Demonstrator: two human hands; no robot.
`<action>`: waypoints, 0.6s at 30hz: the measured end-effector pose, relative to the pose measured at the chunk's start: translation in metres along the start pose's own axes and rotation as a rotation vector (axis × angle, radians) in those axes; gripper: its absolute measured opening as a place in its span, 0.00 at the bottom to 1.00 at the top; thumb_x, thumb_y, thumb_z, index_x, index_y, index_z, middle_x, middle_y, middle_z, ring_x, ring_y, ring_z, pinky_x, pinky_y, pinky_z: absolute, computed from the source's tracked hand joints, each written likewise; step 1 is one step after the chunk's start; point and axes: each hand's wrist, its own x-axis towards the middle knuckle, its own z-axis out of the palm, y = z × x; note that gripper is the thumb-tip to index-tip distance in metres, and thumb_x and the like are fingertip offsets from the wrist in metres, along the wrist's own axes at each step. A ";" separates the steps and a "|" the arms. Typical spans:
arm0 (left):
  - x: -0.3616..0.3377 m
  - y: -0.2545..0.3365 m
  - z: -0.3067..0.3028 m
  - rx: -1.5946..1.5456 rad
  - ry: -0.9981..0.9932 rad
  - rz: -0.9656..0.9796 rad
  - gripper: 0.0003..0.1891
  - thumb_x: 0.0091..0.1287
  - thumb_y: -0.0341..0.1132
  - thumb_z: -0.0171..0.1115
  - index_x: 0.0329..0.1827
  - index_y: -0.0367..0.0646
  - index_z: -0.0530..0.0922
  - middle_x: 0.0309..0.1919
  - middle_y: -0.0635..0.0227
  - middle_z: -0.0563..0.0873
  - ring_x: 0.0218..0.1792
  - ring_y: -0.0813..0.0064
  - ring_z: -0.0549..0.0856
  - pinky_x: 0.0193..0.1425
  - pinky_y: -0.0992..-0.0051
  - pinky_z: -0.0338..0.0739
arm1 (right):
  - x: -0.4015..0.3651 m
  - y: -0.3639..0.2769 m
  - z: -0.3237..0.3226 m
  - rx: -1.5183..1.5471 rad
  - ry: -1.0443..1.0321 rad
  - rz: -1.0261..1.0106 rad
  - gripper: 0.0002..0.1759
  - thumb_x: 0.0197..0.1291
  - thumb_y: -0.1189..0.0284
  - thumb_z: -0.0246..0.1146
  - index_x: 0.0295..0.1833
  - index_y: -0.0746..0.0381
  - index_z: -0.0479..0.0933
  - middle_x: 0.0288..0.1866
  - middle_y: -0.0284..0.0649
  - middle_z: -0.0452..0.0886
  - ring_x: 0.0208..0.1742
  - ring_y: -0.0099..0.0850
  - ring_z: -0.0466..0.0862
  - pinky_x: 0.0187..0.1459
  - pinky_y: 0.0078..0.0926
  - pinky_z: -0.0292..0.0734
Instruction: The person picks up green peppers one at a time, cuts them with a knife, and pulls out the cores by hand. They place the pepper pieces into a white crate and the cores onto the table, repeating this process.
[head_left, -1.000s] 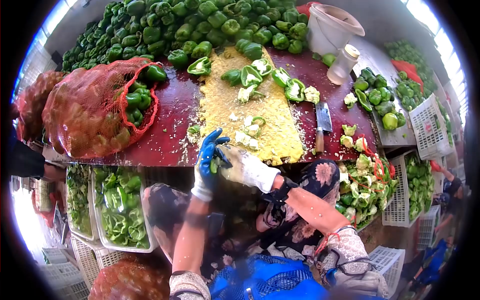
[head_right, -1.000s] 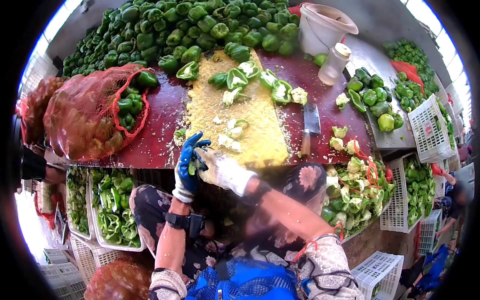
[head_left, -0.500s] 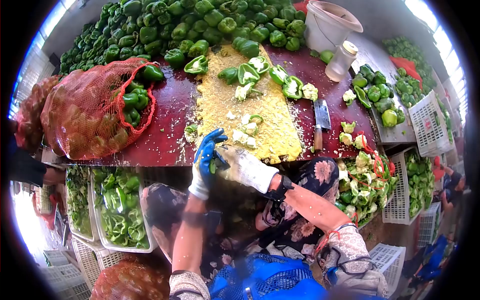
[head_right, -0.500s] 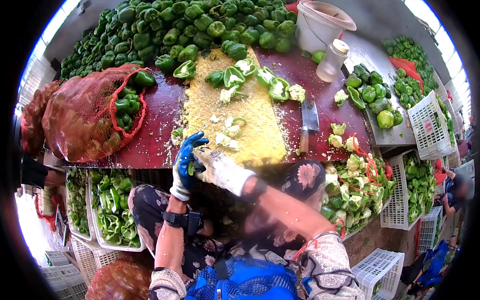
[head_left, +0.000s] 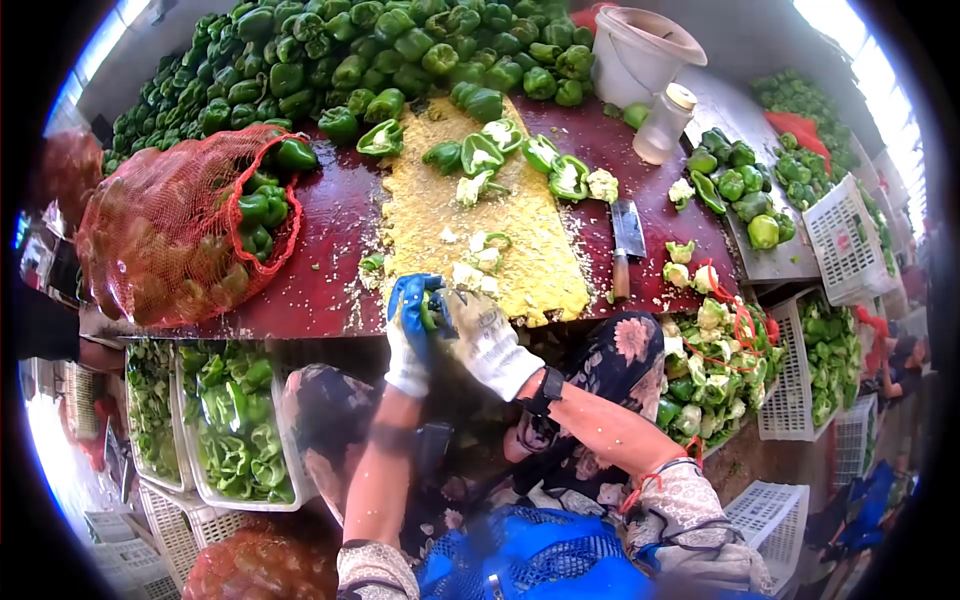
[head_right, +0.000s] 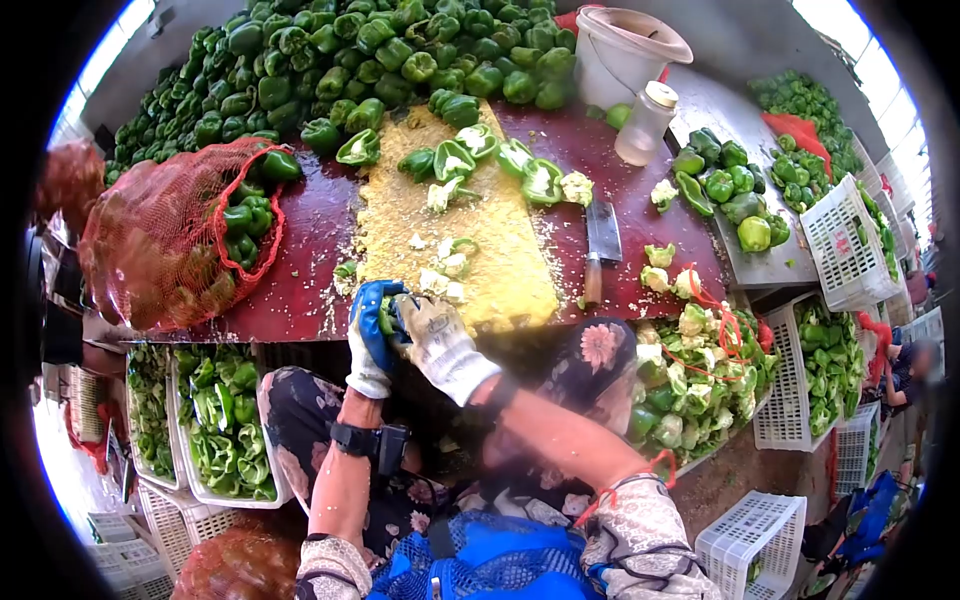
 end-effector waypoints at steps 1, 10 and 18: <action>-0.001 0.021 0.004 -0.430 0.048 -0.434 0.15 0.77 0.42 0.48 0.44 0.42 0.79 0.33 0.68 0.79 0.24 0.78 0.78 0.27 0.76 0.76 | 0.003 -0.001 -0.006 -0.003 0.001 0.001 0.25 0.62 0.57 0.64 0.58 0.62 0.71 0.45 0.47 0.80 0.46 0.42 0.81 0.50 0.38 0.78; 0.002 -0.007 -0.005 -0.928 0.186 -0.676 0.21 0.76 0.52 0.51 0.51 0.41 0.78 0.40 0.61 0.85 0.30 0.66 0.85 0.34 0.69 0.83 | 0.027 0.043 -0.015 -0.346 -0.100 0.033 0.31 0.73 0.56 0.54 0.75 0.59 0.61 0.51 0.41 0.79 0.41 0.32 0.79 0.43 0.30 0.79; 0.005 -0.010 -0.014 -0.983 0.103 -0.526 0.27 0.76 0.57 0.47 0.62 0.43 0.74 0.46 0.67 0.84 0.46 0.70 0.85 0.50 0.69 0.81 | 0.040 -0.001 -0.031 0.725 -0.214 0.213 0.34 0.64 0.56 0.66 0.72 0.57 0.66 0.64 0.47 0.77 0.60 0.43 0.81 0.63 0.38 0.76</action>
